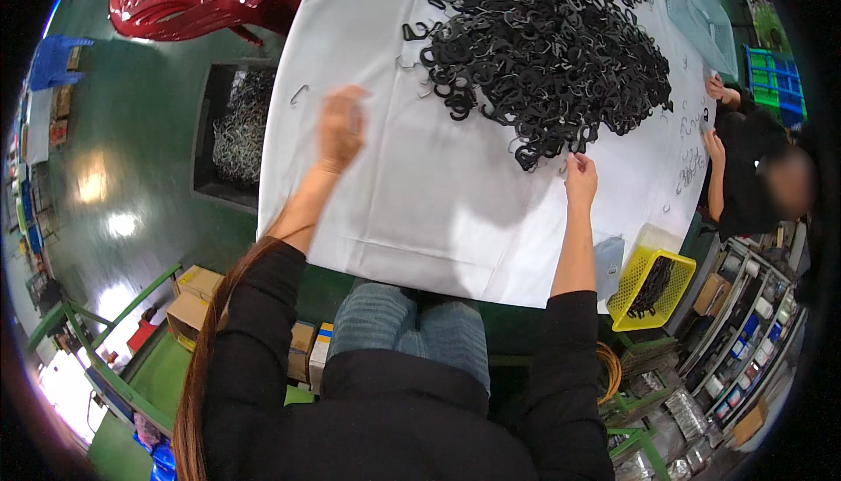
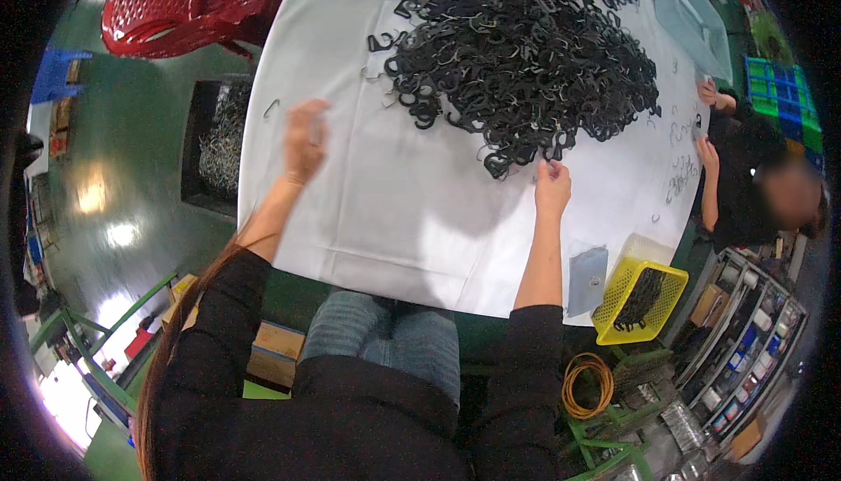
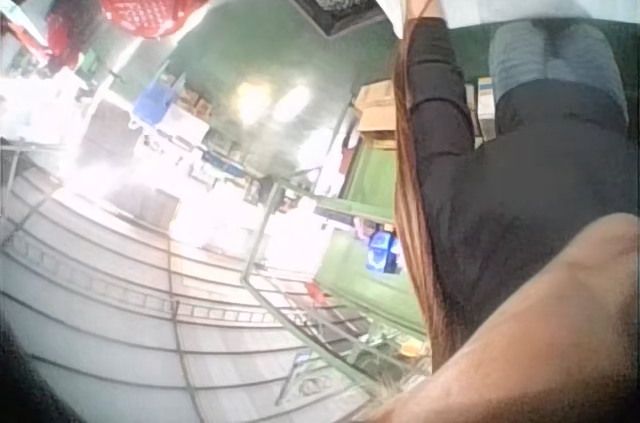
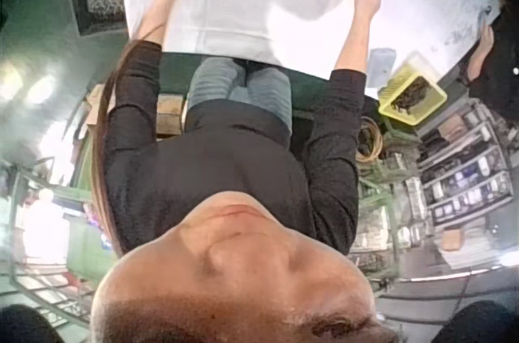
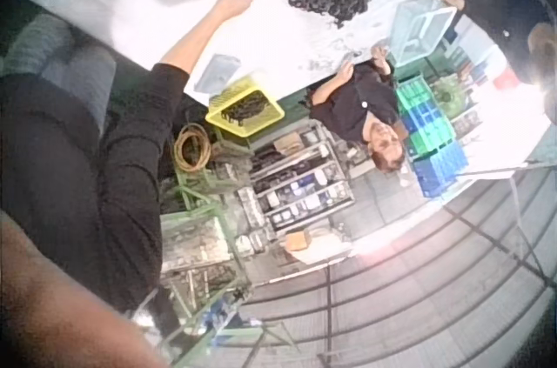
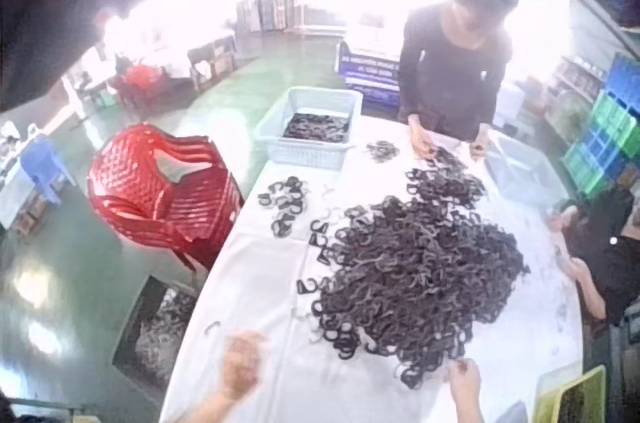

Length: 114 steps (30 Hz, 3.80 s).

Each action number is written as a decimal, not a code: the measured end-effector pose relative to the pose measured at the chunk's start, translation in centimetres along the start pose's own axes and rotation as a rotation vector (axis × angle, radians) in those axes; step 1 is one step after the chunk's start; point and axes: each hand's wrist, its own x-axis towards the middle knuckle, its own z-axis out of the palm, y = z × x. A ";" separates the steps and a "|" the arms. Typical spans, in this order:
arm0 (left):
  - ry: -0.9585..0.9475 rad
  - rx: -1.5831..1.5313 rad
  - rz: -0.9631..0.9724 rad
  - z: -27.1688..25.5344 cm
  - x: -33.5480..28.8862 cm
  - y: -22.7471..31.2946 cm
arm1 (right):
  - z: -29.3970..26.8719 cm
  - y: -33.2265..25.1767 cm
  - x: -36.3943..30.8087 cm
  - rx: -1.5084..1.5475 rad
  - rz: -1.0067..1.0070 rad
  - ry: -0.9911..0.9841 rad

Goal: The person sorts black plastic hooks from a large pile on a white table, picking them up by hand and placing them into a yellow basket. The person repeatedly gathers hooks and transfers them to the basket throughout the clip.

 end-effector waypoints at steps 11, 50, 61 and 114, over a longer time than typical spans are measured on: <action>-0.061 -0.620 -0.686 18.3 7.2 17.9 | 7.9 -10.1 2.0 0.544 -0.005 -0.139; -0.694 -0.915 -0.861 7.2 -1.2 22.7 | -9.7 5.3 -7.5 0.138 -0.157 -0.251; -0.721 -0.497 -0.665 11.2 -1.1 24.4 | -4.2 0.3 -1.5 -0.069 -0.298 -0.130; -0.489 -0.008 -0.029 23.0 2.1 27.4 | -5.3 2.9 -1.6 -0.285 -0.241 -0.247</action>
